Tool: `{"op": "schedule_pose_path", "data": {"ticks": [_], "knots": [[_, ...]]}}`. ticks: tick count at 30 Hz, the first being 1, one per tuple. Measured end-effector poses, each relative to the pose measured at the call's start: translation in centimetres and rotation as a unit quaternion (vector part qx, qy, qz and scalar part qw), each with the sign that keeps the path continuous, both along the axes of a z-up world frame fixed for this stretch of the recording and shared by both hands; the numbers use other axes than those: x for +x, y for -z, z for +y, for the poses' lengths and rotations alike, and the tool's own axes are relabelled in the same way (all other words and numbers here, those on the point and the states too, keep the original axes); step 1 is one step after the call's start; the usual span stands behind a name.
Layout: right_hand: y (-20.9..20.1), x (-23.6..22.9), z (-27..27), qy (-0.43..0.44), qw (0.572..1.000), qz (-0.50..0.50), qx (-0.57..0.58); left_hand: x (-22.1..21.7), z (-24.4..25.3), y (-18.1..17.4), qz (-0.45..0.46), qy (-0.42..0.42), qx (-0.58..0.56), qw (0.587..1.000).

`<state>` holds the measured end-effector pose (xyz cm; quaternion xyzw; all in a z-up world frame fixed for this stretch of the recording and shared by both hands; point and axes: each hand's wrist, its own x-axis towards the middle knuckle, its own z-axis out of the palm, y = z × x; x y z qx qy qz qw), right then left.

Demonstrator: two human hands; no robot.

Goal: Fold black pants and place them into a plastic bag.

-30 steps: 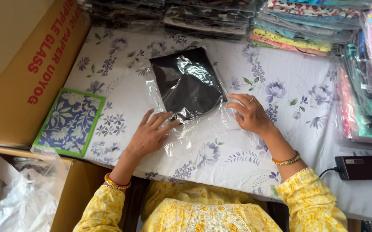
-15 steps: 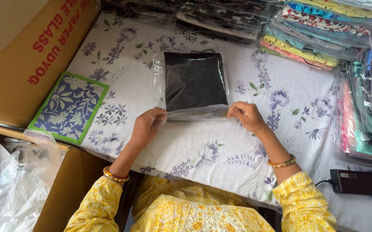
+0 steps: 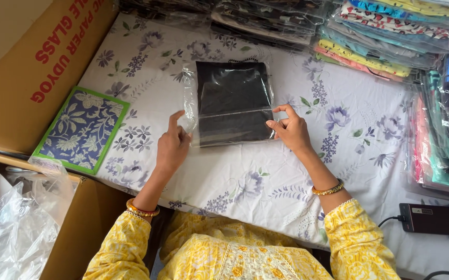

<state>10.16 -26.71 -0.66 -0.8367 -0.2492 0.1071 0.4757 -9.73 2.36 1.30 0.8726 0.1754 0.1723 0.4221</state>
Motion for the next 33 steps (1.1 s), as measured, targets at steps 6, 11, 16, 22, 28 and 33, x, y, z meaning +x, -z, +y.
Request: {"op": "schedule_pose_path", "data": {"ticks": [6,11,16,22,28,33], "knots": [[0.1,-0.8,0.1,0.019,0.998,-0.059,0.015,-0.1,-1.7,0.2,-0.036,-0.028,0.207,0.977],[0.2,-1.2,0.2,0.032,0.994,-0.105,0.005,0.7,-3.9,2.1,-0.165,0.104,0.469,0.861],[0.0,-1.4,0.1,0.048,0.988,-0.145,0.014,3.0,-5.1,0.2,0.039,0.275,0.411,0.868],[-0.5,-2.0,-1.2,0.041,0.924,-0.380,0.031,3.7,-4.7,1.3,0.091,0.283,0.424,0.855],[-4.8,-4.6,0.6,-0.156,0.877,-0.451,-0.059,3.2,-4.5,0.2,0.083,0.292,0.375,0.876],[-2.5,-3.6,0.1,-0.144,0.891,-0.424,-0.072,1.9,-3.0,0.2,0.024,0.256,0.389,0.885]]}}
